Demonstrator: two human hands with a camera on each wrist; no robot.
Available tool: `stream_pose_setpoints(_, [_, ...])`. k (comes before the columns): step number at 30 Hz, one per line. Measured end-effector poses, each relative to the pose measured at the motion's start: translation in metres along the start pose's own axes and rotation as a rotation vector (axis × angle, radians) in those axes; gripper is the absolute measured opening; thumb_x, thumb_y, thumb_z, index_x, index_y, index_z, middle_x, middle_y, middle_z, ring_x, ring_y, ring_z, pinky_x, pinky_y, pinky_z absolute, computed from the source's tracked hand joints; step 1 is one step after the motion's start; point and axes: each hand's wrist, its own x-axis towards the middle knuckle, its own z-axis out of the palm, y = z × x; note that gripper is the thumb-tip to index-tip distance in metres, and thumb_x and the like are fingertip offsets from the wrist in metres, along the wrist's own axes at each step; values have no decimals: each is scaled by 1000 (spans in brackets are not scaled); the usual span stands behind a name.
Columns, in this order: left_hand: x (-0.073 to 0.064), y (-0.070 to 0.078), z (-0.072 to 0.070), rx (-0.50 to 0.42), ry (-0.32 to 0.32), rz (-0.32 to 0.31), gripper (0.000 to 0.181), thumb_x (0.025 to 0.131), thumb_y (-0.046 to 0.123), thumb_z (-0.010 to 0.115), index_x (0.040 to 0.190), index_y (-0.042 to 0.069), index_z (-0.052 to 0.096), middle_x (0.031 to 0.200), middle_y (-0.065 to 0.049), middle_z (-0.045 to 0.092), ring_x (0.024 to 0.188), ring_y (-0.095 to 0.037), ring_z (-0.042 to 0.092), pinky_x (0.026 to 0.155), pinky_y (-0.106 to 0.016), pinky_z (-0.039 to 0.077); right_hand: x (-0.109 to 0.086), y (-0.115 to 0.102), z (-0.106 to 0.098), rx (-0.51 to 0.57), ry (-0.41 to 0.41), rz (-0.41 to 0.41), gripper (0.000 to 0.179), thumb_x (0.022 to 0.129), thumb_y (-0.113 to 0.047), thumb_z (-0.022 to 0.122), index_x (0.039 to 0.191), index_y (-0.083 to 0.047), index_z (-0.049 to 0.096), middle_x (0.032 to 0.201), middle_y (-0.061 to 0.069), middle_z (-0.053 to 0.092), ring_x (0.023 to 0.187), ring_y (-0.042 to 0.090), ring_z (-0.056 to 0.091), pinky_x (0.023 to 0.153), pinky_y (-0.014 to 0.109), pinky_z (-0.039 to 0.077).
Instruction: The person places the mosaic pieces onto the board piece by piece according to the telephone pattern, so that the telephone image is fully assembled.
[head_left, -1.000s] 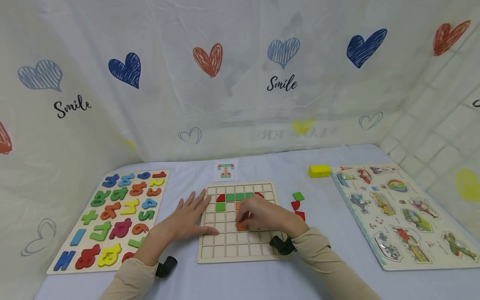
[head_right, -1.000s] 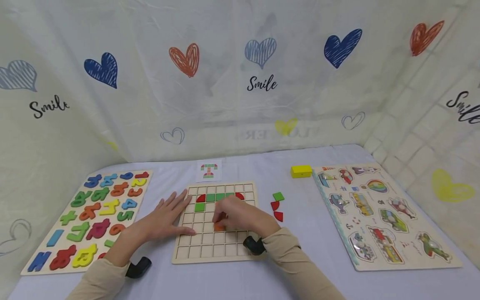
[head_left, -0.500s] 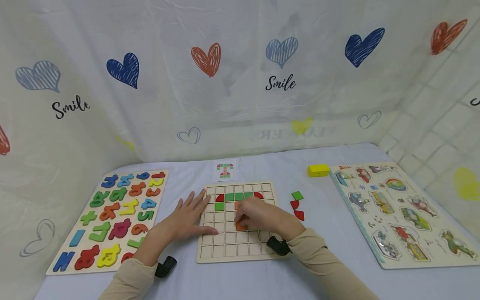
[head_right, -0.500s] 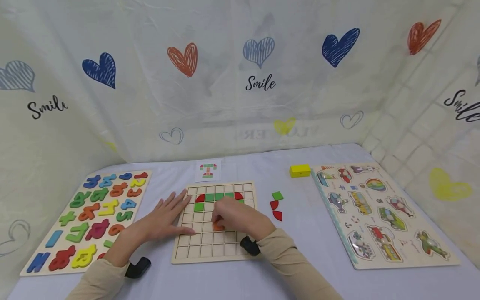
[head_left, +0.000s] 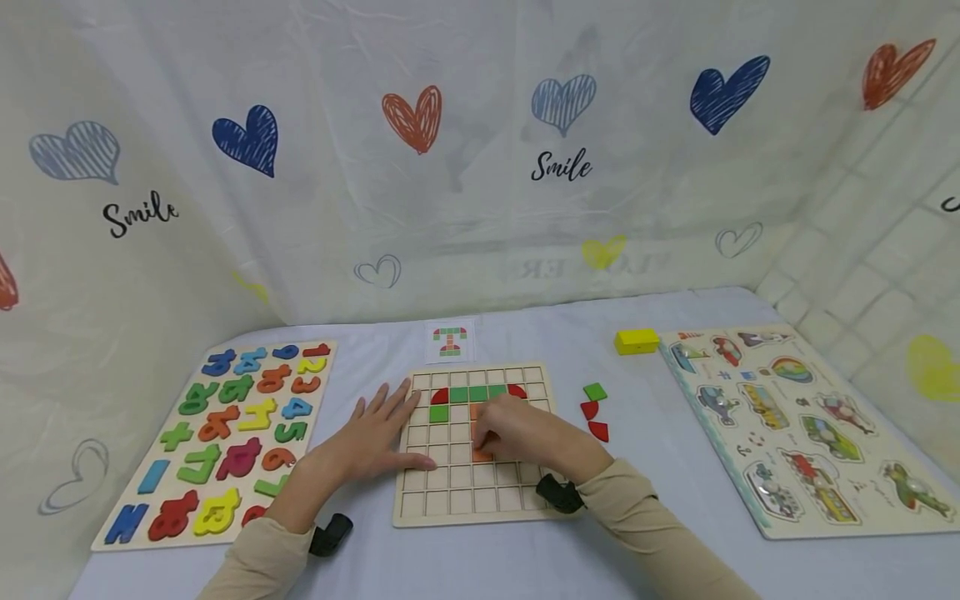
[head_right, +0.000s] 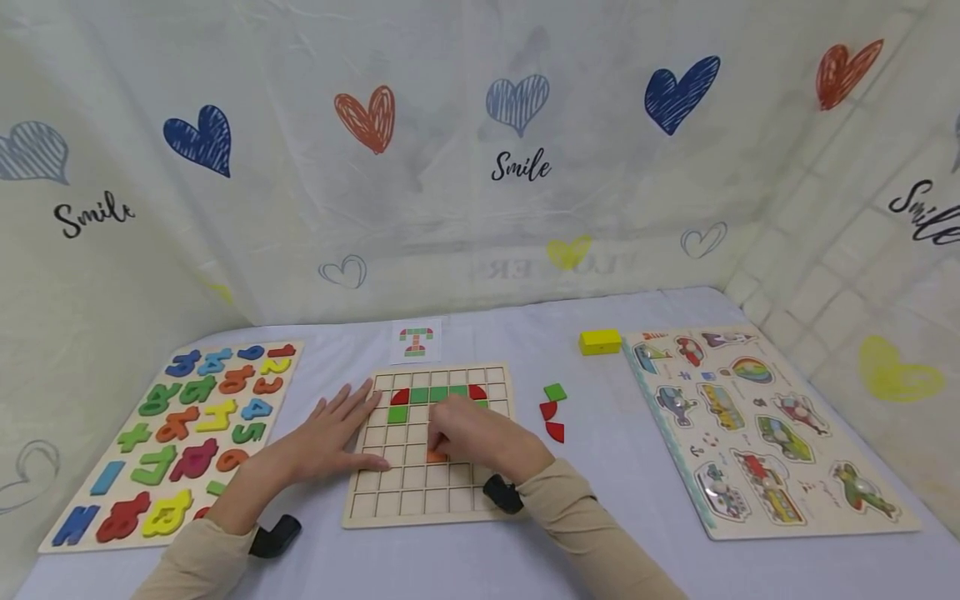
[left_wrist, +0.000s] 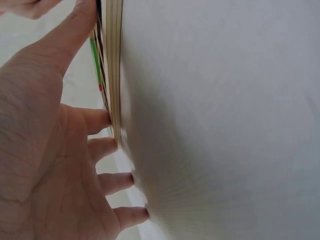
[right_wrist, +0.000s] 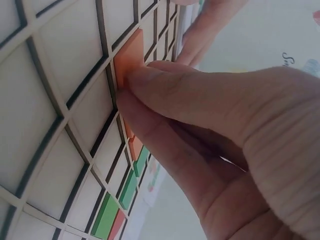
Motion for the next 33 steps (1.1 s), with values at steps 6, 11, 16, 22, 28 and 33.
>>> stream_pose_setpoints(6, [-1, 0, 0, -6, -2, 0, 112, 87, 73, 68, 166, 7, 25, 174, -18, 12, 157, -51, 7, 120, -74, 10, -12, 11, -10, 164, -45, -9, 10, 94, 0, 76, 101, -3, 81, 93, -2, 76, 83, 2, 65, 80, 19, 56])
stream_pose_setpoints(11, [0, -1, 2, -5, -10, -2, 113, 87, 75, 67, 167, 8, 23, 175, -17, 11, 158, -50, 7, 121, -73, 9, -35, 30, -35, 239, -32, 30, 14, 98, -3, 72, 110, -1, 78, 106, 4, 77, 93, 8, 69, 87, 25, 59])
stream_pose_setpoints(16, [0, -1, 1, 3, -8, -2, 113, 87, 75, 67, 167, 8, 23, 175, -17, 10, 158, -50, 7, 121, -73, 9, -64, 52, -62, 161, 28, 110, 13, 97, -5, 74, 110, -3, 78, 108, 5, 75, 98, 16, 71, 89, 35, 60])
stream_pose_setpoints(22, [0, 0, 0, 0, -17, -5, 113, 88, 75, 66, 167, 8, 23, 175, -16, 10, 158, -49, 6, 122, -72, 9, -89, 70, -75, 114, 59, 182, 15, 94, -1, 76, 109, -4, 78, 109, 7, 73, 99, 26, 70, 89, 47, 60])
stream_pose_setpoints(28, [-1, 0, -1, -1, -15, -11, 113, 87, 74, 67, 167, 7, 23, 175, -17, 12, 158, -48, 6, 121, -72, 9, -93, 83, -70, 143, 17, 219, 19, 89, 4, 79, 107, -3, 78, 106, 6, 73, 97, 25, 71, 87, 42, 61])
stream_pose_setpoints(33, [-2, 0, 0, -5, -13, -10, 114, 87, 75, 67, 167, 7, 23, 175, -16, 11, 159, -48, 6, 122, -72, 9, -90, 89, -62, 131, -19, 238, 21, 88, 9, 76, 105, -2, 78, 103, 2, 71, 95, 20, 68, 87, 39, 60])
